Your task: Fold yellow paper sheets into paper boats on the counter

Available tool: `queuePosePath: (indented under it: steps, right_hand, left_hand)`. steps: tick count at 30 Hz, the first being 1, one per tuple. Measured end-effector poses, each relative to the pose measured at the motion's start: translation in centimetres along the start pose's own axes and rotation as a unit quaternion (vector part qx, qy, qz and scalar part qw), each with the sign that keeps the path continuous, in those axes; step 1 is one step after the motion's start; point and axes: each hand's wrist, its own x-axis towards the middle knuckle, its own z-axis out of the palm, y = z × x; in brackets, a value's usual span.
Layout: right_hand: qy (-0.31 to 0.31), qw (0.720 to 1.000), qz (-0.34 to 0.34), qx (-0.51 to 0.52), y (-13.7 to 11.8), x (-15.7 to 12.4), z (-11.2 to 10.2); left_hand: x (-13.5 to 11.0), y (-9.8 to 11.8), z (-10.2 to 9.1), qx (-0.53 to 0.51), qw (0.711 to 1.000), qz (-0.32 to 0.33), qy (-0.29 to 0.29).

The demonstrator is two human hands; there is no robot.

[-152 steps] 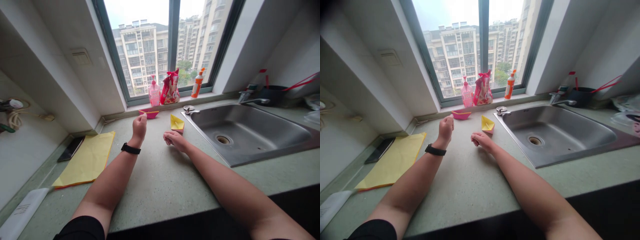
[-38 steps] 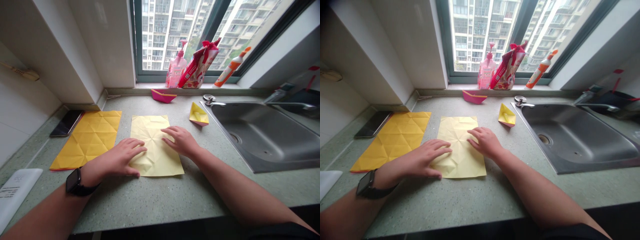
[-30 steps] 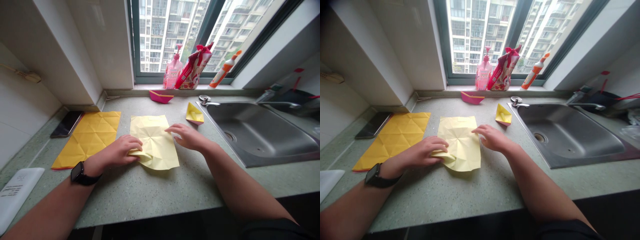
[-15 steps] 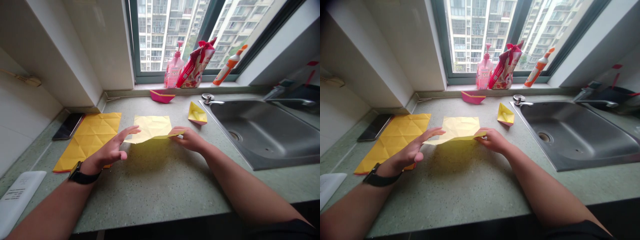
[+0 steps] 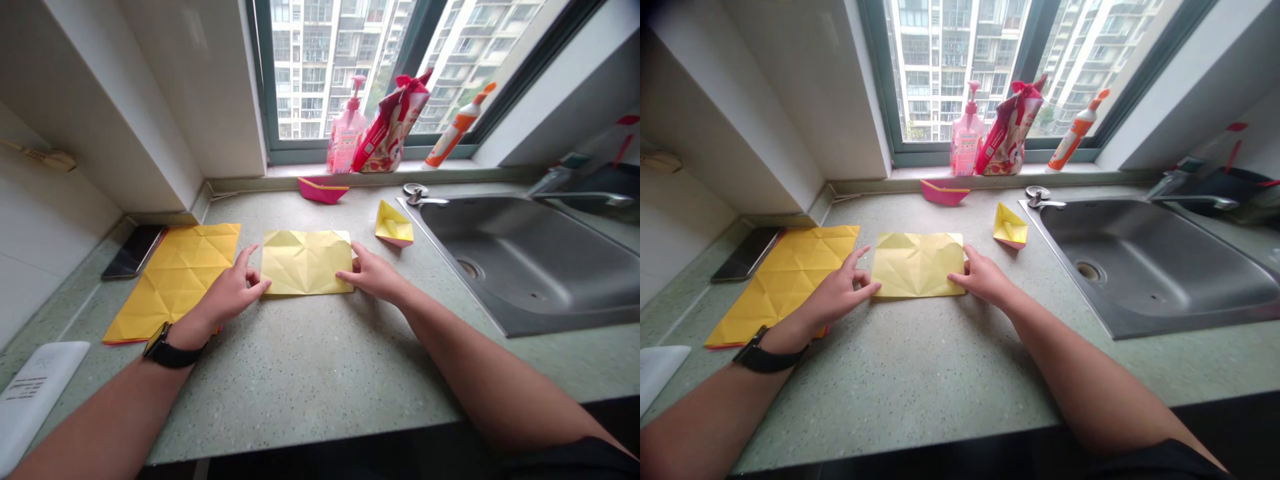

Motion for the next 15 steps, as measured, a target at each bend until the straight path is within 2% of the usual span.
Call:
queuePosePath:
  steps: [2, 4, 6, 8, 10, 12, 15]
  right_hand:
    - [0.045, 0.997, 0.011, -0.062, -0.1, -0.2, 0.0]
    - [0.125, 0.988, -0.001, -0.093, -0.4, -0.5, -0.4]
    - [0.213, 0.970, -0.050, -0.105, -0.8, -0.9, -0.7]
    - [0.251, 0.951, -0.139, -0.115, -1.5, -1.4, -0.8]
    - [0.201, 0.941, -0.232, -0.144, -2.3, -2.1, -0.3]
    - [0.092, 0.929, -0.308, -0.182, -2.9, -2.6, 0.7]
    - [-0.044, 0.906, -0.358, -0.221, -3.4, -3.0, 2.2]
  left_hand:
    - [-0.1, 0.2, 0.0, 0.007, 1.000, 0.003, 0.000]
    - [-0.2, 0.3, 0.1, 0.024, 1.000, 0.015, -0.002]
    - [-0.3, 0.3, 0.2, 0.049, 0.999, 0.023, 0.000]
    - [-0.3, 0.2, 0.3, 0.075, 0.997, 0.025, 0.005]
    - [-0.4, 0.3, 0.4, 0.099, 0.995, 0.026, 0.008]
    - [-0.5, 0.4, 0.5, 0.125, 0.992, 0.026, 0.007]
    - [-0.7, 0.5, 0.5, 0.178, 0.983, 0.037, 0.004]
